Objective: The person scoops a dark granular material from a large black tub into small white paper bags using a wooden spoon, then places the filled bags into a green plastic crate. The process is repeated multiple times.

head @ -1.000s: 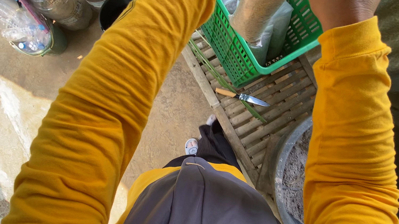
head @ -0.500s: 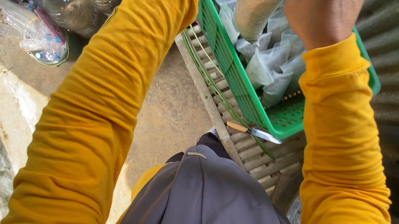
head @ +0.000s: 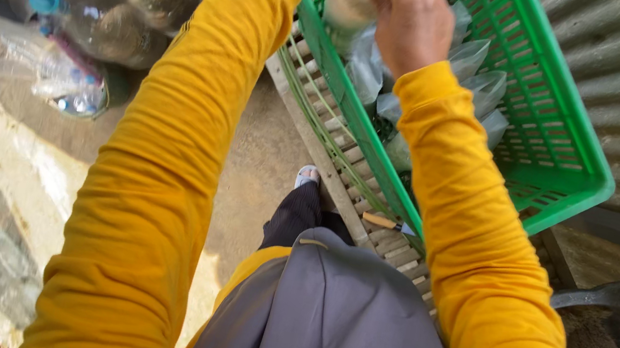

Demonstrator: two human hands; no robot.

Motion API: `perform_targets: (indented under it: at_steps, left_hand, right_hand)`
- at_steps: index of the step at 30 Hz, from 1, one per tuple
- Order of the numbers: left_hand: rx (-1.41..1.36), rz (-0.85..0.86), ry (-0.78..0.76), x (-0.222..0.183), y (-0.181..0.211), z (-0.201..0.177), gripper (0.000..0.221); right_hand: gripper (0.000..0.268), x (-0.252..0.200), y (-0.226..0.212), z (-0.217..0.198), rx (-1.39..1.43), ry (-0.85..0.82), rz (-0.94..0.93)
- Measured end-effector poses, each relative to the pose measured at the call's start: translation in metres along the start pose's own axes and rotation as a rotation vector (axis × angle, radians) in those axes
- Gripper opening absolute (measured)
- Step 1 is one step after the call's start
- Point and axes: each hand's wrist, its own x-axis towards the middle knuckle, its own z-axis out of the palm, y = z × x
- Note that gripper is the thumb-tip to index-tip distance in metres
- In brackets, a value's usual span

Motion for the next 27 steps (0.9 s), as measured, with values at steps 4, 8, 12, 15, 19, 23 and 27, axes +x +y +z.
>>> perform_targets:
  at_steps: [4, 8, 12, 15, 19, 23, 27]
  left_hand:
    - [0.071, 0.113, 0.029, 0.013, -0.007, -0.007, 0.006]
    - [0.361, 0.163, -0.114, 0.005, -0.009, 0.003, 0.008]
    - [0.353, 0.073, -0.259, -0.001, -0.011, 0.027, 0.016]
    - [0.388, -0.005, -0.454, -0.004, -0.007, 0.056, 0.021]
    - [0.404, -0.101, -0.632, 0.006, -0.007, 0.092, 0.023]
    - [0.374, -0.224, -0.873, 0.017, -0.010, 0.109, 0.023]
    - [0.387, -0.234, -0.665, 0.014, -0.009, 0.106, 0.022]
  right_hand:
    - [0.008, -0.005, 0.010, 0.037, 0.057, -0.190, 0.195]
    - [0.007, -0.017, 0.022, 0.070, 0.018, -0.282, 0.269]
    - [0.008, -0.031, 0.034, 0.099, -0.037, -0.366, 0.322]
    - [0.007, -0.045, 0.044, 0.117, -0.044, -0.384, 0.338]
    - [0.009, -0.059, 0.058, 0.134, -0.054, -0.421, 0.388]
    - [0.008, -0.070, 0.069, 0.149, -0.083, -0.488, 0.449]
    - [0.007, -0.082, 0.076, 0.160, -0.078, -0.558, 0.506]
